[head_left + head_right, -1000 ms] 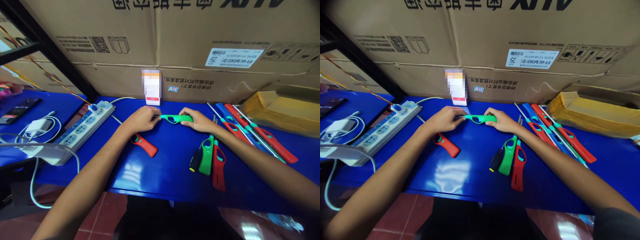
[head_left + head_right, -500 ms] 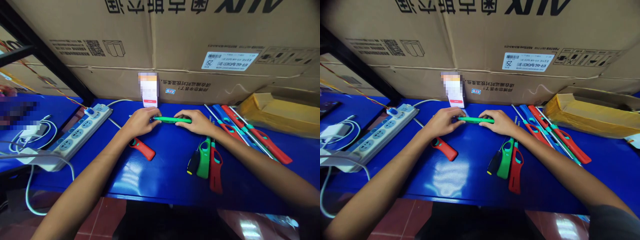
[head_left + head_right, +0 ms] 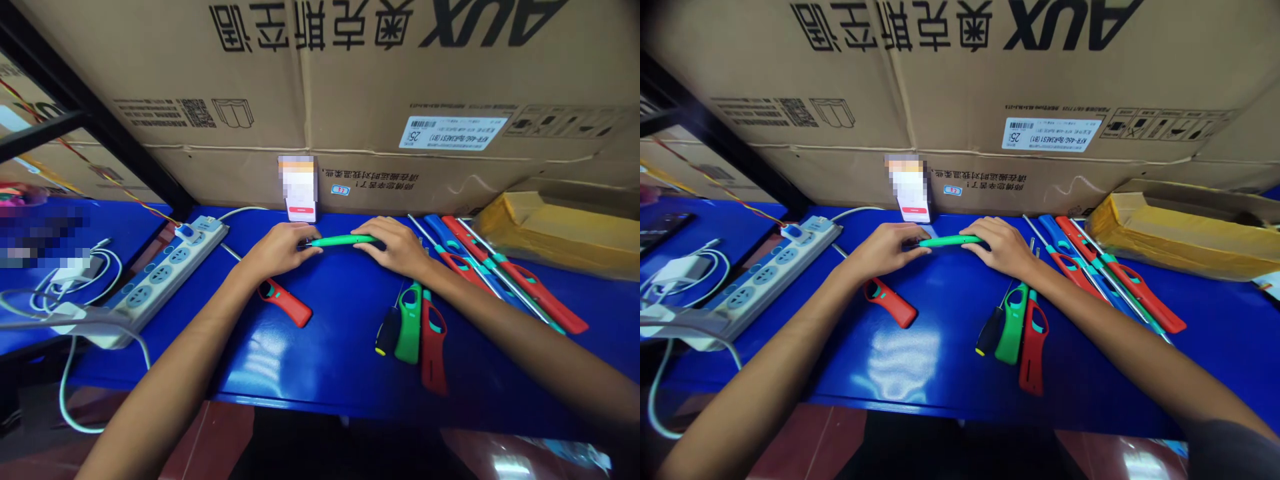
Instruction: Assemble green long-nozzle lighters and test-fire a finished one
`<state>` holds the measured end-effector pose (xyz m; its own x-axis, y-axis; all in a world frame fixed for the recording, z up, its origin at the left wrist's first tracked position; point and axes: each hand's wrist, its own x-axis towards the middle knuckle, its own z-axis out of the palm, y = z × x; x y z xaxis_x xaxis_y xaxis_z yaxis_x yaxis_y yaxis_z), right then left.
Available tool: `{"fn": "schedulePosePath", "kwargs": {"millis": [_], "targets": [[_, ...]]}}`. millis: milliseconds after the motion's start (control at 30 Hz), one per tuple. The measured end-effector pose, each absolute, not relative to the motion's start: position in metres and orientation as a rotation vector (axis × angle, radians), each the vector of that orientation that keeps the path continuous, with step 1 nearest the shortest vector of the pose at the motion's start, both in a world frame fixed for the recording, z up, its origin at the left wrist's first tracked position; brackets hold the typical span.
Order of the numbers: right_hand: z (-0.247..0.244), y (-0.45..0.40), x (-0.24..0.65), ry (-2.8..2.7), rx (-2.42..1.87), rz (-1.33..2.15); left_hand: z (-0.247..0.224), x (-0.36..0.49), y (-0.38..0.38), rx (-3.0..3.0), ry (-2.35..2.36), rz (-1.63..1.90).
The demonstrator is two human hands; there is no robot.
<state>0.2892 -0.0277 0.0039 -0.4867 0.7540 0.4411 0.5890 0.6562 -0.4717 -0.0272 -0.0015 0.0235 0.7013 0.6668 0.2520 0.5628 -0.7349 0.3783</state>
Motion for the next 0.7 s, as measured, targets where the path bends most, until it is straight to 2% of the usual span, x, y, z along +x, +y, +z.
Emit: {"fn": "schedulePosePath", "kwargs": {"millis": [467,700], "targets": [[-0.003,-0.022,0.290,-2.111,-1.172,0.492,0.029,-0.052,0.015,2.377,1.084,0.526],[-0.005,-0.017,0.292,-2.111,-1.250,0.612,0.029,-0.054,0.017,2.354,0.984,0.522]]}}
